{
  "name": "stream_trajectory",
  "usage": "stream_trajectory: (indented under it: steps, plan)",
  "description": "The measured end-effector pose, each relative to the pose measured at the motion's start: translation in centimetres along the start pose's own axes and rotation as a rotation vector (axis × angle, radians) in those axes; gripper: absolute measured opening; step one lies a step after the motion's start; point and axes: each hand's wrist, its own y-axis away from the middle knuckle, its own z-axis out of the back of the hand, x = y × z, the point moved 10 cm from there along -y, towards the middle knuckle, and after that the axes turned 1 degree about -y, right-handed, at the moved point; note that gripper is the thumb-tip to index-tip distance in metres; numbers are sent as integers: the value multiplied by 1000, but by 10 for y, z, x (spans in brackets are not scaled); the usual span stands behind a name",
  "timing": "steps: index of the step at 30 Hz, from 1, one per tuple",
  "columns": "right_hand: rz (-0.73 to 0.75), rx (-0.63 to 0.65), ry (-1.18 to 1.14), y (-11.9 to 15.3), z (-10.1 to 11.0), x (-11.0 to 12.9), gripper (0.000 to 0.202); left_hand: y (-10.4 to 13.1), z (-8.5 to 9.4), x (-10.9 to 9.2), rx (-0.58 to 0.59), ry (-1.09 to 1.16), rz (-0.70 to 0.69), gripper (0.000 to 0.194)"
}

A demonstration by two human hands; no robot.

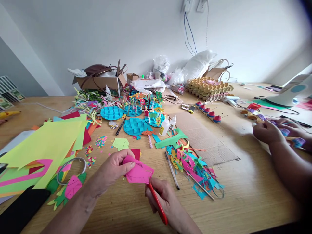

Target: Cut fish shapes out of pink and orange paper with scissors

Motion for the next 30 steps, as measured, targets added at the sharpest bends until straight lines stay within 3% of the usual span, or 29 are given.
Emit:
stream_trajectory:
  steps: [7,10,15,22,30]
  plan:
    - [-40,-64,-277,-1,-7,-5,49,7,-11,7,2,82,39,19]
    - [-56,-35,-339,-2,-13,-7,48,7,-16,10,34,70,47,18]
    - [-92,-7,-355,-2,-16,-12,50,7,-18,5,60,-38,14,17]
    - [-120,10,-332,-4,-17,-11,53,5,-14,-2,7,-155,-14,22]
    - [-109,15,-299,-5,-18,-5,55,8,-15,13,-13,156,46,24]
